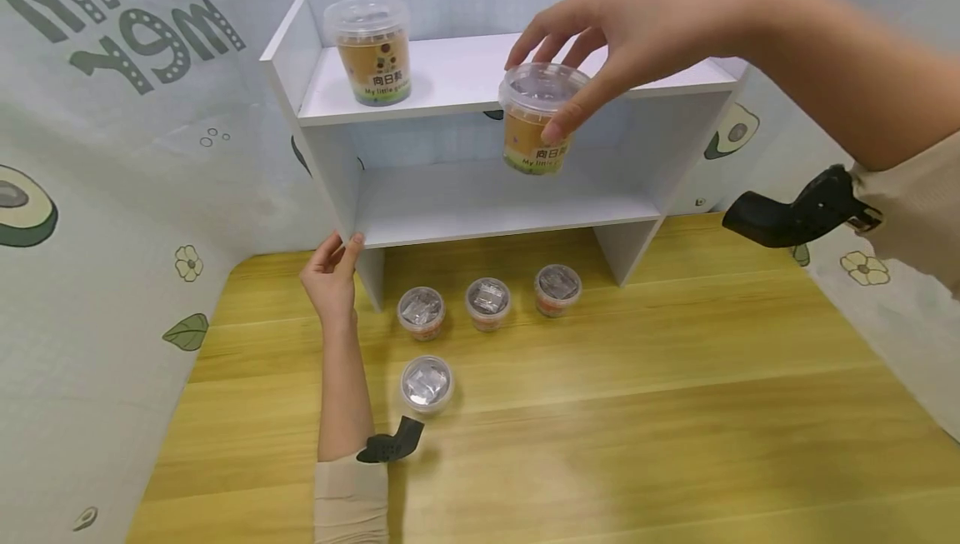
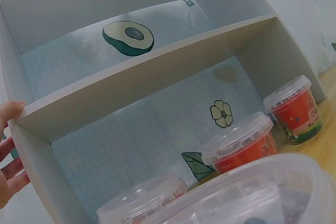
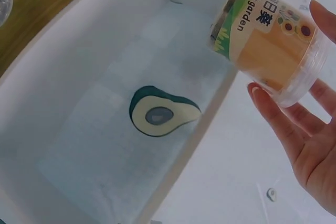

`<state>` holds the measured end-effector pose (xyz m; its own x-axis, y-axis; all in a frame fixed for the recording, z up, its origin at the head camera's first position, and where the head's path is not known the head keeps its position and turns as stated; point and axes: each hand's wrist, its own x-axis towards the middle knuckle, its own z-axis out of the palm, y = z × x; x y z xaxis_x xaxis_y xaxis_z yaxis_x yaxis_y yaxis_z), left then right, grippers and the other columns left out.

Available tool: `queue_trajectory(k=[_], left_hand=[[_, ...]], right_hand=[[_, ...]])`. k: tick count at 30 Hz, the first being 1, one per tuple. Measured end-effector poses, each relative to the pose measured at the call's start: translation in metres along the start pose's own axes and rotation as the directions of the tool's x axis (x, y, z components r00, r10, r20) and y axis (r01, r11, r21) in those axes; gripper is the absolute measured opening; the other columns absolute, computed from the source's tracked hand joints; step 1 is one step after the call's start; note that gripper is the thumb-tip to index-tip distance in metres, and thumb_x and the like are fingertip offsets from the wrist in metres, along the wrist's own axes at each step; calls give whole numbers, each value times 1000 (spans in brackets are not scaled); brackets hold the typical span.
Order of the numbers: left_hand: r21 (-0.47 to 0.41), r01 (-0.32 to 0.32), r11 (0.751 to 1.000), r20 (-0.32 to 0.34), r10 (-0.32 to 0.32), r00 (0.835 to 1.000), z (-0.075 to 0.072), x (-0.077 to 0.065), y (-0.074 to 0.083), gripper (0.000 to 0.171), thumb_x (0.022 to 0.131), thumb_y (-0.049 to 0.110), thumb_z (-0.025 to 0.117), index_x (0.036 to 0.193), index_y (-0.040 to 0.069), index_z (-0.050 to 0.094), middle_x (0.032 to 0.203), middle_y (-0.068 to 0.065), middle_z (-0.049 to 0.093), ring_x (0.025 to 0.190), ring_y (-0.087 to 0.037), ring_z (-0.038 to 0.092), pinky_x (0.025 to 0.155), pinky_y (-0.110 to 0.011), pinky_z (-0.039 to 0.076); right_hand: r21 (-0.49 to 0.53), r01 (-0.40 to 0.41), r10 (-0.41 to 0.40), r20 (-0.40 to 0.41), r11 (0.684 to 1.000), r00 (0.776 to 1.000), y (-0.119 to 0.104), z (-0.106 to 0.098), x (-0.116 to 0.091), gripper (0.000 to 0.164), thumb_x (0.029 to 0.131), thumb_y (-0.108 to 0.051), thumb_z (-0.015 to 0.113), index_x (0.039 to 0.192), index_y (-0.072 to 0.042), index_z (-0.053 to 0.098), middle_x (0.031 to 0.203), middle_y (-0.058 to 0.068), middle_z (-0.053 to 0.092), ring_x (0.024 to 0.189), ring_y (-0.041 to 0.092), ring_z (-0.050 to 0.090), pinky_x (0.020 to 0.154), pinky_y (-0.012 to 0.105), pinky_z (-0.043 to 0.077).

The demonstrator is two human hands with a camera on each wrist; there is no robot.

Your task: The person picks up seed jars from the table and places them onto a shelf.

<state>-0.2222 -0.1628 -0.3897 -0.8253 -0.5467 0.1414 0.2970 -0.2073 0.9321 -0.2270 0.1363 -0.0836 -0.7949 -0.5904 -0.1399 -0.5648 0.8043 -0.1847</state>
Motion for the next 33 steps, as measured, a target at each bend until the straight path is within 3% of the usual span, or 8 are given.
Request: queue_trajectory(k=[8, 17, 27, 33], left_hand=[[4, 11, 1000, 2, -11, 1000, -3, -1, 1, 34, 75, 15, 78, 104, 1, 69, 90, 4, 63, 81, -11, 58, 65, -20, 47], [-2, -5, 1000, 12, 5, 1000, -3, -3, 3, 34, 76, 14, 76, 106, 0, 68, 89, 3, 65, 80, -11, 59, 65, -19, 48], [23, -6, 1000, 23, 5, 1000, 0, -5, 4, 36, 76, 13, 76, 107, -2, 67, 88, 5, 64, 80, -10, 59, 67, -21, 49], [-2, -30, 1000, 23, 30, 999, 1, -7, 5, 32, 77, 11, 75, 105, -1, 68, 89, 4, 65, 80, -11, 60, 68, -20, 51]], right_hand=[[-75, -19, 13, -75, 997, 997, 12, -16, 26, 89, 61, -62, 74, 136, -32, 40, 133, 1, 46, 115, 28, 48, 85, 47, 50], [-63, -134, 133, -21, 989, 991, 36, -36, 69, 93, 63, -61, 73, 141, -35, 29, 143, 6, 35, 112, 26, 50, 72, 24, 53], [-81, -158, 159, -2, 984, 987, 58, -43, 87, 93, 72, -56, 70, 146, -26, 20, 146, 13, 28, 114, 30, 44, 66, 17, 51], [-106, -109, 109, -9, 988, 994, 82, -41, 107, 90, 72, -57, 69, 145, -32, 21, 144, 13, 28, 109, 26, 47, 77, 33, 54]])
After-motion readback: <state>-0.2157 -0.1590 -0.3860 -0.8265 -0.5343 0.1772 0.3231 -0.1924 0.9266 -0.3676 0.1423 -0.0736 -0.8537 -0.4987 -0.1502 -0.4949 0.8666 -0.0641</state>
